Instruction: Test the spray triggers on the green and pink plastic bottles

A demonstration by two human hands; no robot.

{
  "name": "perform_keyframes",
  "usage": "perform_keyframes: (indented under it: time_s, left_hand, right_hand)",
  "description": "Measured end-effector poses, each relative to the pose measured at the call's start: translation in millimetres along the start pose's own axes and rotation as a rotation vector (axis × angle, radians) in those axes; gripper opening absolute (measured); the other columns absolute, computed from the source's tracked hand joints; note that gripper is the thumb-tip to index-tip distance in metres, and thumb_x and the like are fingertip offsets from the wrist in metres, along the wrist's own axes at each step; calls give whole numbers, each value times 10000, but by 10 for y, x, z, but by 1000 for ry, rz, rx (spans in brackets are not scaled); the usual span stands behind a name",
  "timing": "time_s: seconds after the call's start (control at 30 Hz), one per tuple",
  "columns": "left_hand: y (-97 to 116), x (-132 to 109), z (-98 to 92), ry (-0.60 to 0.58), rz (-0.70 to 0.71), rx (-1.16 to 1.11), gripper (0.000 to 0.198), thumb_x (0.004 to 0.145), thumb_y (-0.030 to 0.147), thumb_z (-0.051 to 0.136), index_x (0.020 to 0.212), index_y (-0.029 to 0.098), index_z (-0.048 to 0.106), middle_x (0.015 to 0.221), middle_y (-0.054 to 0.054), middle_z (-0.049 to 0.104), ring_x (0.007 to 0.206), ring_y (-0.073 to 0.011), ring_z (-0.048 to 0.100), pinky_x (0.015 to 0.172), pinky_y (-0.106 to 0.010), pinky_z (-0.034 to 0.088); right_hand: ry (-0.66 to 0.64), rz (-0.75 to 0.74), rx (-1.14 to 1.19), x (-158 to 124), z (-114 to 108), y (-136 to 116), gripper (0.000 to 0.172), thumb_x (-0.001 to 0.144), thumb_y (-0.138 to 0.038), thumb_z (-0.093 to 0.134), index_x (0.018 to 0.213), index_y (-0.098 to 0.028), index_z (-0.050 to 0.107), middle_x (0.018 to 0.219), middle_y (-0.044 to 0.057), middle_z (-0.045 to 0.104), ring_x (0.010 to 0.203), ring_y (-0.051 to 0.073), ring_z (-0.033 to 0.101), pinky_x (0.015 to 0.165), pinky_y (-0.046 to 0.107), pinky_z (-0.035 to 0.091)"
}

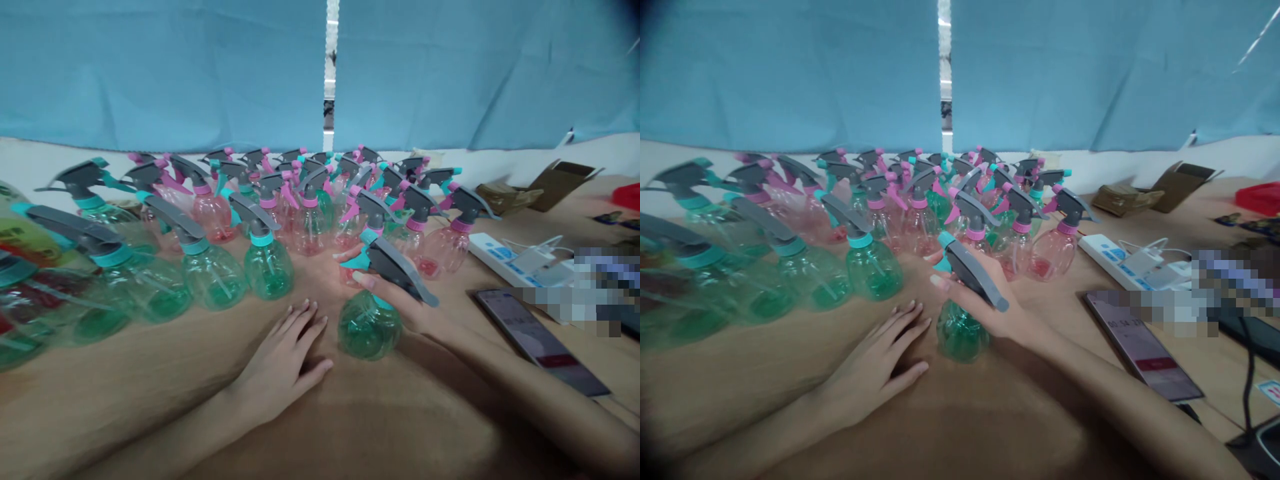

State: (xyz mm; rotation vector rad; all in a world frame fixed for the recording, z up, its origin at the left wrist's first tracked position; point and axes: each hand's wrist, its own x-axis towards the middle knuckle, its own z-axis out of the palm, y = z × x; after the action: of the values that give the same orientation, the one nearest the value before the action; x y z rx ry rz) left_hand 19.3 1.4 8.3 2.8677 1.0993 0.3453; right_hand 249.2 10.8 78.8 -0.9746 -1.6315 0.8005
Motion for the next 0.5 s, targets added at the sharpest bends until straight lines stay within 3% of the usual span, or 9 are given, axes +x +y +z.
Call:
perform_keyframes:
  time_s: [0.5]
  left_hand:
    - [-3, -3, 12, -6, 13, 38, 584, 958, 529, 426, 1384, 130, 438, 1502, -138, 361, 1400, -269, 291, 1120, -460, 295]
  right_hand:
    - [-30, -22, -24, 16, -12, -29, 173, 808, -428, 656, 871, -267, 641, 686, -15, 566, 657, 173, 553, 621, 314, 451]
